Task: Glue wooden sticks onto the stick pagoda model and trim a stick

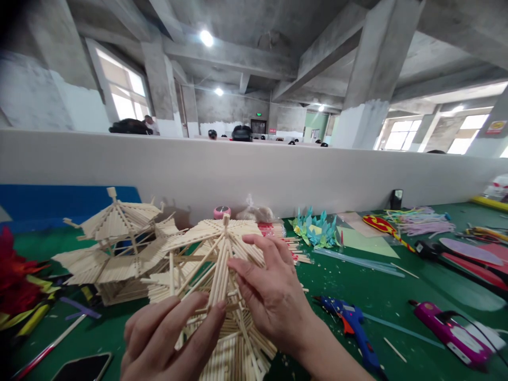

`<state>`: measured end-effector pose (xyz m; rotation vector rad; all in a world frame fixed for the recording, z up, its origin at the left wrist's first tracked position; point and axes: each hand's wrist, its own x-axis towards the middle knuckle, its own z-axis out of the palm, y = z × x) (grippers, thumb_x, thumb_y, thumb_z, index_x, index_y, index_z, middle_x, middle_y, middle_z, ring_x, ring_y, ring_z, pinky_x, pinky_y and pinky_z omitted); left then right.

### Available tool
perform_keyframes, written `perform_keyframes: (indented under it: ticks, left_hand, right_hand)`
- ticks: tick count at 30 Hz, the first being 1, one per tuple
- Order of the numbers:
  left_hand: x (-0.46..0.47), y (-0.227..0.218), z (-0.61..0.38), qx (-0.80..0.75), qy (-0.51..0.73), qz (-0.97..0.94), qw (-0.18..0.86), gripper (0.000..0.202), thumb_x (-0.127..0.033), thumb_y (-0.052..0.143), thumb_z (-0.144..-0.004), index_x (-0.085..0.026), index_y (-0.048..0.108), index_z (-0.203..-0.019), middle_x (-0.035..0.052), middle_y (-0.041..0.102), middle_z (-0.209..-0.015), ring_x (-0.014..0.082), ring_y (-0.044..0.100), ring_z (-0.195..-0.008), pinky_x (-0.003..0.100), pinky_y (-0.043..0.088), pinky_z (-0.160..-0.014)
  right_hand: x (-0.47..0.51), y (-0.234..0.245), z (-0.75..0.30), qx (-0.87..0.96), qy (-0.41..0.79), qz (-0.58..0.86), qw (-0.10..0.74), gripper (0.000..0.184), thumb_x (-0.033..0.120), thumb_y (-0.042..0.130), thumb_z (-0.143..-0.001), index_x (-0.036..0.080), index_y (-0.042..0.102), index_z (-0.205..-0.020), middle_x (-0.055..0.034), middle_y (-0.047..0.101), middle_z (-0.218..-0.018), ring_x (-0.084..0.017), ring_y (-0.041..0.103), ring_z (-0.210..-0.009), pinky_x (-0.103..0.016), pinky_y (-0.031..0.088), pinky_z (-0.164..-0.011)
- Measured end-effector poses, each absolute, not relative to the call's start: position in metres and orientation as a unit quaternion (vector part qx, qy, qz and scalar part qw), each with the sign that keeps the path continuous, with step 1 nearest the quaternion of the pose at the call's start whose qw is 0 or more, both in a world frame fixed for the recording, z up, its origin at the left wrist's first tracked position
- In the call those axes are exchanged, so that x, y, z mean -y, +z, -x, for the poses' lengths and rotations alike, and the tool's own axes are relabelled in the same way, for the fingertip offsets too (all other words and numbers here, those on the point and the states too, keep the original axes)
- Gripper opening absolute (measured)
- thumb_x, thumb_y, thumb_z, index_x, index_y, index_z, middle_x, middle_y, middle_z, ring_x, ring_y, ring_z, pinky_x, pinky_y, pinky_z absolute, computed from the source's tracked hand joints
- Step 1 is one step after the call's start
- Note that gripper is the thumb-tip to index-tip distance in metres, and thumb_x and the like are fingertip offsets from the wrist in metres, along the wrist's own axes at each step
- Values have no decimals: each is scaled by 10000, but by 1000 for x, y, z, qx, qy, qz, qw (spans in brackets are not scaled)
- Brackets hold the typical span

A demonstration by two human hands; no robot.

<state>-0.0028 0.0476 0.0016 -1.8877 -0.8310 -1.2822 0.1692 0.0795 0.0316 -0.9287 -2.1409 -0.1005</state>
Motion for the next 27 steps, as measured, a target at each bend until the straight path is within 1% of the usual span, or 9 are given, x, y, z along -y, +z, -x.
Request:
perform_keyframes:
  ticks: [4,8,11,17,20,23,27]
  left_hand:
    - [-45,2,8,323,-463,761,319,259,-74,425,-851,-130,677,-836,94,575,-933,229,499,-842,373,338,-736]
    - [-44,-1,10,328,-451,770,309,163,-109,532,-809,-152,676,-871,88,582,-953,233,494,-858,368,347,-738]
    - [-45,-2,9,332,-470,760,303,126,-141,589,-781,-158,677,-870,81,602,-921,229,500,-839,363,361,-730]
    - [-43,1,14,347,-483,738,319,197,-114,709,-670,-134,673,-862,63,607,-892,218,525,-803,341,395,-703]
    - [-42,-2,17,353,-482,736,318,202,-118,726,-650,-134,678,-846,67,607,-896,225,524,-804,349,398,-703]
    - [-44,-5,17,357,-484,737,308,216,-133,737,-642,-154,686,-850,64,608,-902,229,519,-811,347,395,-694]
    - [-45,-6,15,345,-475,754,295,215,-125,686,-695,-177,691,-904,76,600,-938,243,503,-852,364,372,-717]
  right_hand:
    - [-79,33,-169,845,-60,365,386,282,149,464,-842,235,578,-1084,-58,340,-1255,-246,303,-1152,-449,291,-977]
    - [-79,33,-168,842,-67,363,393,268,151,463,-843,231,589,-1067,-55,348,-1257,-246,305,-1155,-442,288,-976]
    - [-79,33,-168,840,-58,362,400,266,152,456,-849,234,594,-1061,-54,367,-1246,-242,319,-1146,-437,298,-968]
    - [-80,28,-170,827,0,351,439,307,134,436,-856,224,553,-1124,-53,381,-1244,-209,337,-1158,-398,320,-972]
    - [-79,26,-171,820,8,351,452,279,137,447,-853,226,578,-1082,-45,391,-1237,-203,350,-1151,-393,319,-972]
    - [-79,27,-171,823,9,350,447,272,140,444,-856,218,586,-1074,-49,401,-1222,-202,352,-1148,-387,316,-974]
    - [-79,29,-171,832,8,351,430,281,138,439,-857,216,585,-1085,-51,393,-1228,-204,339,-1149,-380,316,-976]
